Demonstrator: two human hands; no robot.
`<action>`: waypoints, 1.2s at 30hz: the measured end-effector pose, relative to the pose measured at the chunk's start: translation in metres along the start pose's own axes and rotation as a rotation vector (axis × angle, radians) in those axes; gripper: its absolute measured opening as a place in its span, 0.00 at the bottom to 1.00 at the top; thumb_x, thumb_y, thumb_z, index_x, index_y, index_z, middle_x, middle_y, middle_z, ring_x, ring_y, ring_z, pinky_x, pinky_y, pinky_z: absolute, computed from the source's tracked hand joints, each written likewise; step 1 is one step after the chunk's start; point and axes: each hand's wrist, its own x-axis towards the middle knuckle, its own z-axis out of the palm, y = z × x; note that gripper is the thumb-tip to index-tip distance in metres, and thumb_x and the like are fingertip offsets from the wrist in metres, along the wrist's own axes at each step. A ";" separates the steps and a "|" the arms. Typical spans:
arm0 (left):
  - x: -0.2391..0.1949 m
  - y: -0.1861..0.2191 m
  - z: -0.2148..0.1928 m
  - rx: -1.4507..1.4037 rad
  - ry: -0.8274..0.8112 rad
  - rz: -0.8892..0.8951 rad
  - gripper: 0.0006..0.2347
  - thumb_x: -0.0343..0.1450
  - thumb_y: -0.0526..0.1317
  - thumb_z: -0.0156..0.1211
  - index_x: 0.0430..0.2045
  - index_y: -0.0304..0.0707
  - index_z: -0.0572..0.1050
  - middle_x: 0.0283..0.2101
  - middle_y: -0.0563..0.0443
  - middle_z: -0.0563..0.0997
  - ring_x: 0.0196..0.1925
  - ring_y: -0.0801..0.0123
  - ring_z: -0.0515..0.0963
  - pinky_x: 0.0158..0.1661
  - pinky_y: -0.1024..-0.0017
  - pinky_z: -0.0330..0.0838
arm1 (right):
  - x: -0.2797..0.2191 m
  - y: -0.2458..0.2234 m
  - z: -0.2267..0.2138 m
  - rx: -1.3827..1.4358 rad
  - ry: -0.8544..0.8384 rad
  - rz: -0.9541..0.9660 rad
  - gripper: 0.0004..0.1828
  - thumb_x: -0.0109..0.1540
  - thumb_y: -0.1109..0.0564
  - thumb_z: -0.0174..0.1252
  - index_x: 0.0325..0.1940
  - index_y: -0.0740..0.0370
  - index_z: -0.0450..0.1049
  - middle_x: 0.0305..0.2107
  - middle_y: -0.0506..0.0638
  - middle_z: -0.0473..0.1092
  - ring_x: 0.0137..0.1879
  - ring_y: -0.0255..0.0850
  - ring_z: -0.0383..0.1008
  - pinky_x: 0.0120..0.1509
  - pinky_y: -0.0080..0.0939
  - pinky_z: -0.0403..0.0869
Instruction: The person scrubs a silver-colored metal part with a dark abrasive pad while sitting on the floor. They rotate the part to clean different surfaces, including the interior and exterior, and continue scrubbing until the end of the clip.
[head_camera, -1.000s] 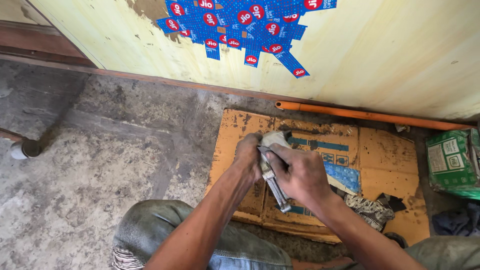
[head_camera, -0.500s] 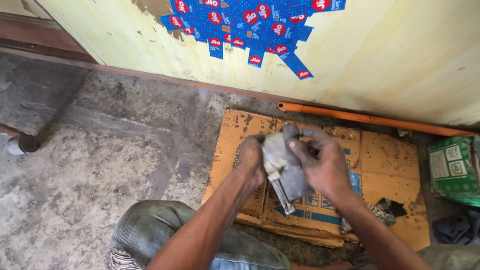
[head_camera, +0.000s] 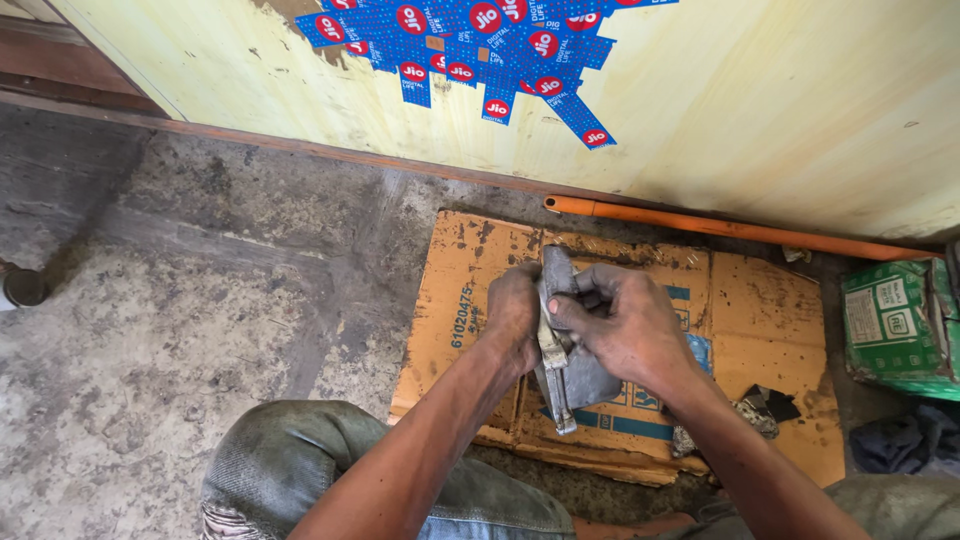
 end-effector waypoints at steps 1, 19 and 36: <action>-0.001 0.001 0.001 0.032 0.023 0.007 0.16 0.74 0.39 0.38 0.43 0.24 0.73 0.29 0.39 0.77 0.23 0.62 0.80 0.20 0.65 0.80 | 0.001 0.000 0.000 -0.059 -0.001 0.026 0.12 0.59 0.52 0.67 0.42 0.62 0.82 0.27 0.50 0.81 0.26 0.38 0.78 0.34 0.42 0.77; 0.003 0.002 0.002 0.097 0.129 -0.062 0.13 0.74 0.40 0.41 0.41 0.28 0.72 0.29 0.41 0.74 0.19 0.65 0.75 0.16 0.69 0.74 | 0.015 0.046 0.008 0.043 0.001 -0.348 0.06 0.55 0.56 0.70 0.29 0.60 0.80 0.21 0.48 0.78 0.22 0.34 0.75 0.27 0.39 0.76; 0.018 -0.003 -0.007 0.201 0.132 -0.019 0.11 0.72 0.39 0.47 0.42 0.31 0.74 0.33 0.38 0.76 0.20 0.66 0.77 0.13 0.70 0.70 | 0.011 0.031 -0.004 -0.024 -0.144 -0.243 0.08 0.54 0.56 0.70 0.34 0.61 0.82 0.25 0.49 0.79 0.27 0.35 0.76 0.34 0.41 0.78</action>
